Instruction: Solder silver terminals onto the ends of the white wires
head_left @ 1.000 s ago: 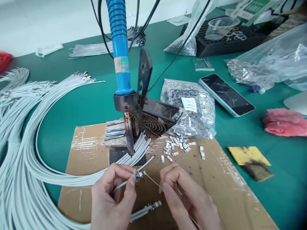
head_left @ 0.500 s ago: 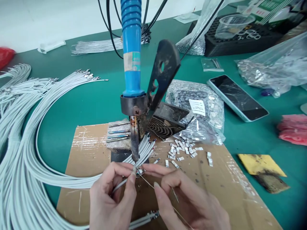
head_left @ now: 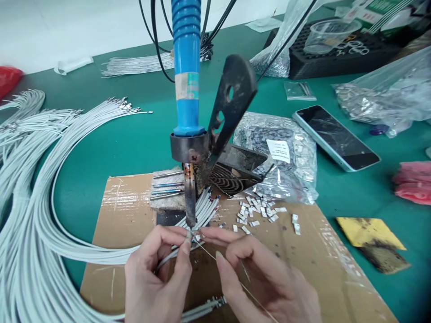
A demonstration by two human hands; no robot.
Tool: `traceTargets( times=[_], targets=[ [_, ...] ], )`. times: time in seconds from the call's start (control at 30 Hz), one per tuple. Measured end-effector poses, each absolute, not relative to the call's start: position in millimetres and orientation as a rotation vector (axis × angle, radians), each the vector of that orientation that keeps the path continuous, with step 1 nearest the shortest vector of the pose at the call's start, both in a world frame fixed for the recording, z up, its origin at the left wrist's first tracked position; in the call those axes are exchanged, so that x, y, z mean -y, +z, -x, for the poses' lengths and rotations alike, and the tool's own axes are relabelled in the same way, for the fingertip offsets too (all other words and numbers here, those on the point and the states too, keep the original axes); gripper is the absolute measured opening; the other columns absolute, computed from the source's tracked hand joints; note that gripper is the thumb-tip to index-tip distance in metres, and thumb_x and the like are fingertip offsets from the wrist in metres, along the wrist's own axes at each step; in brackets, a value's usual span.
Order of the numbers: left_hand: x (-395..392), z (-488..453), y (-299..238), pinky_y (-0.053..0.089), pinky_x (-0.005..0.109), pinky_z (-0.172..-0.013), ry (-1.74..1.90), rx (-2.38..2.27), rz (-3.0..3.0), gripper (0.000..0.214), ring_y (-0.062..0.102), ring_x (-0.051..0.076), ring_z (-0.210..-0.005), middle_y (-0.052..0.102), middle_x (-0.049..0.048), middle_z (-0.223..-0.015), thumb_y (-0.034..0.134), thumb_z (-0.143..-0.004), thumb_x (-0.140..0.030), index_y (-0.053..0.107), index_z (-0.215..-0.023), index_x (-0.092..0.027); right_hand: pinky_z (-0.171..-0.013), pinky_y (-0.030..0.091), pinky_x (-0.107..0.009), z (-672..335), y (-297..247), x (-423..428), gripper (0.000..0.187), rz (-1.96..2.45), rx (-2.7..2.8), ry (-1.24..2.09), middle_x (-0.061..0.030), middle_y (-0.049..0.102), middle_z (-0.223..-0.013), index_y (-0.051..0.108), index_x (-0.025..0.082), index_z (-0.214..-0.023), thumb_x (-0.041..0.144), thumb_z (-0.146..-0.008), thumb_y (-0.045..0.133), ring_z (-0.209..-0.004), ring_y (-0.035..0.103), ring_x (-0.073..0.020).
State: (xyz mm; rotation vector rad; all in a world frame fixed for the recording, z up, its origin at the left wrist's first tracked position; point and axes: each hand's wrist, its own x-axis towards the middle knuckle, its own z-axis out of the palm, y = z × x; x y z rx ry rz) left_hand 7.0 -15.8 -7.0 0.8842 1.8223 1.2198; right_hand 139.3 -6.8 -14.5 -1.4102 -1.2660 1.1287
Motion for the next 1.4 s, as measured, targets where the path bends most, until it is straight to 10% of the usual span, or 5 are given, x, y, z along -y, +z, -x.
traceTargets(
  times=[0.4, 1.4],
  targets=[
    [5.4, -7.4, -2.6, 0.041, 0.012, -0.046, 1.267, -1.78, -0.822, 0.012, 0.062, 0.008, -0.056, 0.074, -0.0017, -0.074, 0.078, -0.07, -0.016, 0.07, -0.064, -0.021, -0.091, 0.061, -0.026, -142.7, -23.4, 4.7, 0.023, 1.309, 1.206, 1.218, -0.0054, 0.081, -0.111, 0.06, 0.025, -0.071, 0.022, -0.092, 0.065, -0.1, 0.08, -0.0213],
    [-0.5, -2.4, -0.8, 0.029, 0.016, -0.037, 1.247, -1.791, -0.901, 0.011, 0.067, 0.015, -0.067, 0.076, 0.0026, -0.076, 0.078, -0.073, -0.02, 0.07, -0.065, -0.021, -0.086, 0.057, -0.012, -127.1, -14.3, -1.6, 0.021, 1.315, 1.102, 1.126, 0.0041, 0.083, -0.104, 0.057, 0.027, -0.069, 0.02, -0.087, 0.065, -0.092, 0.081, -0.0123]
  ],
)
